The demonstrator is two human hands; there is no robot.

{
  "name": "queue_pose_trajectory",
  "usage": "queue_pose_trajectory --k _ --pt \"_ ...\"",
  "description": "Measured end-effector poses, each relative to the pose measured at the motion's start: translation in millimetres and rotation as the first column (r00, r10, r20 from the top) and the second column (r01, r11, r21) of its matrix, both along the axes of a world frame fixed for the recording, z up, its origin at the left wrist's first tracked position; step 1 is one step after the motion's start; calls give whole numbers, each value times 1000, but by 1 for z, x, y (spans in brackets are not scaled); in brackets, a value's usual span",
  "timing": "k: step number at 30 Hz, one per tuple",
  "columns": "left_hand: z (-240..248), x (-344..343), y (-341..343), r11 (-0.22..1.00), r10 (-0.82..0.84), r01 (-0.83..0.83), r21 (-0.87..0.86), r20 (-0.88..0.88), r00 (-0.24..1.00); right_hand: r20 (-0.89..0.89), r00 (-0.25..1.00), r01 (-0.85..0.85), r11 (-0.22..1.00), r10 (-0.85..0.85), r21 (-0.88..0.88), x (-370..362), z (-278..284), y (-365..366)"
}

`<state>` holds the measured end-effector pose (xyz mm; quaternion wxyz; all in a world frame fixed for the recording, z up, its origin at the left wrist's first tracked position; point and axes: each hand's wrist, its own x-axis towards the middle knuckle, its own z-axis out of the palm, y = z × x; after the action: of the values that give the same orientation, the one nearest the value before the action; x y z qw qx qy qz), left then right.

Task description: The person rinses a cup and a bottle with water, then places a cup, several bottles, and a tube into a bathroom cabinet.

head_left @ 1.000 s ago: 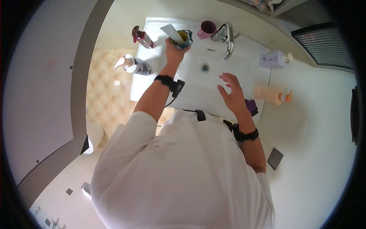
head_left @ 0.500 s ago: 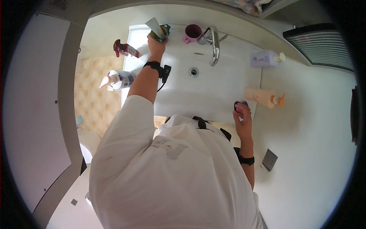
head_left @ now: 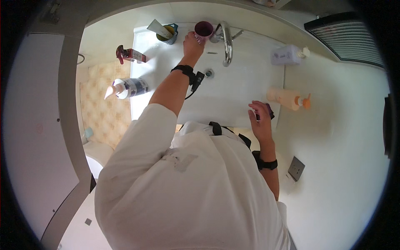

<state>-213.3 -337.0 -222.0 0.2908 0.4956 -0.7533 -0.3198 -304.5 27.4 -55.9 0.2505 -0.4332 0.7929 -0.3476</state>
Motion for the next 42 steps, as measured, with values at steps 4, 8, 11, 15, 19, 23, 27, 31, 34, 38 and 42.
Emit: queue_pose_trajectory --k 4,8,11,15,19,23,27,31,34,38,42 --pt "-2 8 5 999 -24 27 -31 84 996 -8 1000 21 1000 -21 -14 6 2 8" --pt "8 37 49 995 -76 79 67 -45 996 20 997 78 993 -76 -85 9 -16 31" --pt "22 54 84 935 -246 244 257 -25 969 86 990 112 993 -110 -20 10 -27 39" --pt "10 51 104 723 -284 432 539 -338 897 64 998 23 999 -21 -30 13 -42 24" --pt "29 31 112 206 335 569 796 -604 723 52 999 -5 995 11 -104 25 -31 -8" --pt "30 22 116 59 468 574 817 -530 707 86 996 25 992 -15 -121 31 -33 -23" --pt "23 26 113 -43 406 645 763 -577 709 270 951 184 976 -147 -119 18 -59 -39" --pt "38 29 119 -56 381 610 790 -548 745 62 984 176 972 -168 -155 1 -79 -85" --pt "45 33 124 16 392 597 802 -554 734 -52 998 34 999 -35 -27 -4 -90 -128" --pt "65 44 124 98 248 439 893 -449 859 -30 998 -37 935 51 352 -9 -72 -172" --pt "68 52 120 126 355 507 853 -516 780 98 991 -119 936 92 332 -21 -102 -195"
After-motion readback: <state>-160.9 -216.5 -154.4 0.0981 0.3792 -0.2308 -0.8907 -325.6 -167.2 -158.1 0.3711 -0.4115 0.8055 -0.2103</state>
